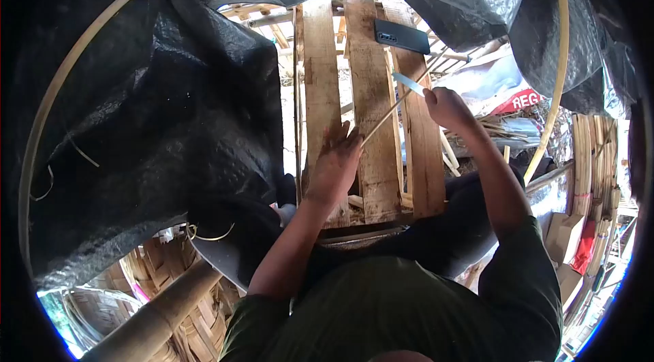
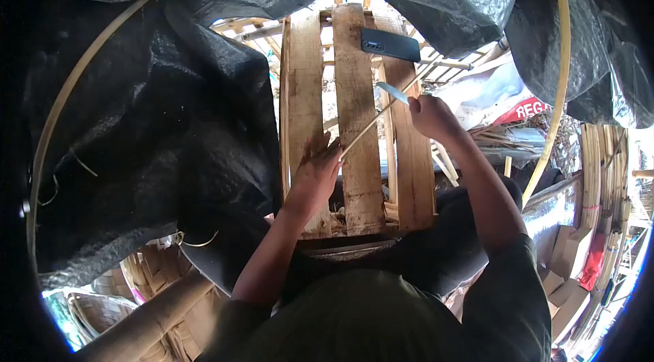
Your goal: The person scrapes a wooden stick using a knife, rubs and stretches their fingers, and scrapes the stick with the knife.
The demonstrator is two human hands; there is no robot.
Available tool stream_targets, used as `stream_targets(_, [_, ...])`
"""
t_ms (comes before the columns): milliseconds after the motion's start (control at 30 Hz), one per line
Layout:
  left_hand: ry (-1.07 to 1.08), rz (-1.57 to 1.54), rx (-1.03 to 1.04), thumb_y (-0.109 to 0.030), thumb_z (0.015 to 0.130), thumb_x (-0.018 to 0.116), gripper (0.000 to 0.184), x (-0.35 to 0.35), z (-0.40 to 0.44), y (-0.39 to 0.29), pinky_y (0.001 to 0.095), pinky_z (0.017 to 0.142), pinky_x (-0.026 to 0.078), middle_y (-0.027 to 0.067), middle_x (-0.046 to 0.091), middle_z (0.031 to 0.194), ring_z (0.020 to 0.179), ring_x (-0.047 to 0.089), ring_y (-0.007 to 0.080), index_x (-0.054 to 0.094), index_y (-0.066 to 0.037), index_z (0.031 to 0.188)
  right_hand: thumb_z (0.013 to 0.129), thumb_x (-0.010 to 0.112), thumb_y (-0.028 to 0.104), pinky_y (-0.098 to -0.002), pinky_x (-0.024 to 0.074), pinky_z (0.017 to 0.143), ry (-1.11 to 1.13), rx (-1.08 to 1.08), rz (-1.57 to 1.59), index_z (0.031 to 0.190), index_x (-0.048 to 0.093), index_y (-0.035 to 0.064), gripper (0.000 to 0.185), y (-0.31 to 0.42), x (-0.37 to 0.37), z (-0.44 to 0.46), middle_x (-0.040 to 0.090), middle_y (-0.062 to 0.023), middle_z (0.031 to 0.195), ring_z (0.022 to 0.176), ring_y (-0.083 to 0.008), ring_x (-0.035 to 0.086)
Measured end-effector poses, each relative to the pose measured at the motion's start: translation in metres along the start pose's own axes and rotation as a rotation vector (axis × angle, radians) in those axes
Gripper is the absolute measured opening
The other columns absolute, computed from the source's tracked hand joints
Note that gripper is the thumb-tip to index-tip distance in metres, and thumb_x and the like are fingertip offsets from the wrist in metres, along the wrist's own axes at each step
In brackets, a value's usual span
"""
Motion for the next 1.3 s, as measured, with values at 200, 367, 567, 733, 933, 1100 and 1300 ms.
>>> stream_targets(200, [0.095,0.044,0.023,-0.013,0.096,0.055,0.034,-0.015,-0.006,0.000,0.0515,0.113,0.033,0.0133,0.059,0.131,0.132,0.050,0.0266,0.050,-0.005,0.129,0.099,0.047,0.033,-0.0503,0.0501,0.074,0.038,0.054,0.065,0.087,0.066,-0.0044,0.044,0.003,-0.023,-0.022,0.066,-0.0285,0.080,0.080,-0.0439,0.067])
stream_targets(367, [0.103,0.013,0.042,-0.009,0.094,0.057,0.037,-0.008,-0.015,0.013,0.0530,0.114,0.032,0.0165,0.059,0.132,0.133,0.048,0.0286,0.052,-0.002,0.130,0.100,0.046,0.034,-0.0512,0.0502,0.075,-0.106,0.003,0.122,0.087,0.067,-0.0044,0.045,-0.032,0.004,0.017,0.066,-0.0295,0.081,0.080,-0.0444,0.066])
stream_targets(567, [0.016,0.003,0.059,-0.008,0.094,0.057,0.037,-0.013,-0.014,0.007,0.0549,0.115,0.029,0.0181,0.055,0.137,0.140,0.039,0.0303,0.052,-0.003,0.131,0.098,0.046,0.035,-0.0537,0.0532,0.072,-0.250,0.051,0.151,0.086,0.068,-0.0019,0.045,-0.006,0.037,-0.004,0.066,-0.0283,0.080,0.077,-0.0478,0.066])
stream_targets(733, [0.038,-0.152,0.020,-0.007,0.094,0.056,0.034,-0.019,-0.007,0.010,0.0530,0.116,0.027,0.0168,0.054,0.138,0.140,0.037,0.0345,0.055,-0.005,0.129,0.097,0.049,0.034,-0.0537,0.0526,0.077,-0.266,0.114,0.195,0.088,0.069,-0.0008,0.041,-0.036,0.013,0.024,0.066,-0.0297,0.082,0.082,-0.0478,0.065])
stream_targets(933, [0.008,-0.272,0.009,-0.006,0.093,0.058,0.025,-0.030,-0.002,0.015,0.0476,0.112,0.034,0.0221,0.058,0.128,0.135,0.041,0.0388,0.059,0.000,0.118,0.098,0.047,0.033,-0.0500,0.0538,0.070,-0.314,0.058,0.202,0.087,0.070,-0.0016,0.043,-0.013,0.037,0.000,0.066,-0.0286,0.078,0.076,-0.0453,0.067])
stream_targets(1100, [-0.011,-0.347,-0.024,-0.005,0.093,0.058,0.022,-0.035,0.002,0.020,0.0455,0.107,0.037,0.0252,0.060,0.118,0.132,0.042,0.0428,0.059,0.002,0.114,0.101,0.043,0.033,-0.0521,0.0525,0.060,-0.178,0.086,0.230,0.091,0.066,-0.0039,0.045,-0.024,0.043,0.025,0.067,-0.0253,0.076,0.068,-0.0425,0.067])
stream_targets(1300, [-0.017,-0.285,0.038,-0.004,0.093,0.058,0.022,-0.037,0.004,0.019,0.0477,0.107,0.038,0.0262,0.060,0.115,0.131,0.042,0.0438,0.059,0.002,0.114,0.102,0.043,0.033,-0.0526,0.0536,0.070,-0.075,-0.042,0.155,0.086,0.067,-0.0009,0.045,0.015,0.045,0.008,0.066,-0.0282,0.081,0.077,-0.0459,0.067])
Point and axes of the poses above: each hand's wrist, its own z-axis towards the middle knuckle, its own x-axis out of the palm, y = z × x, the point moved 5 cm from there along z, towards the middle knuckle
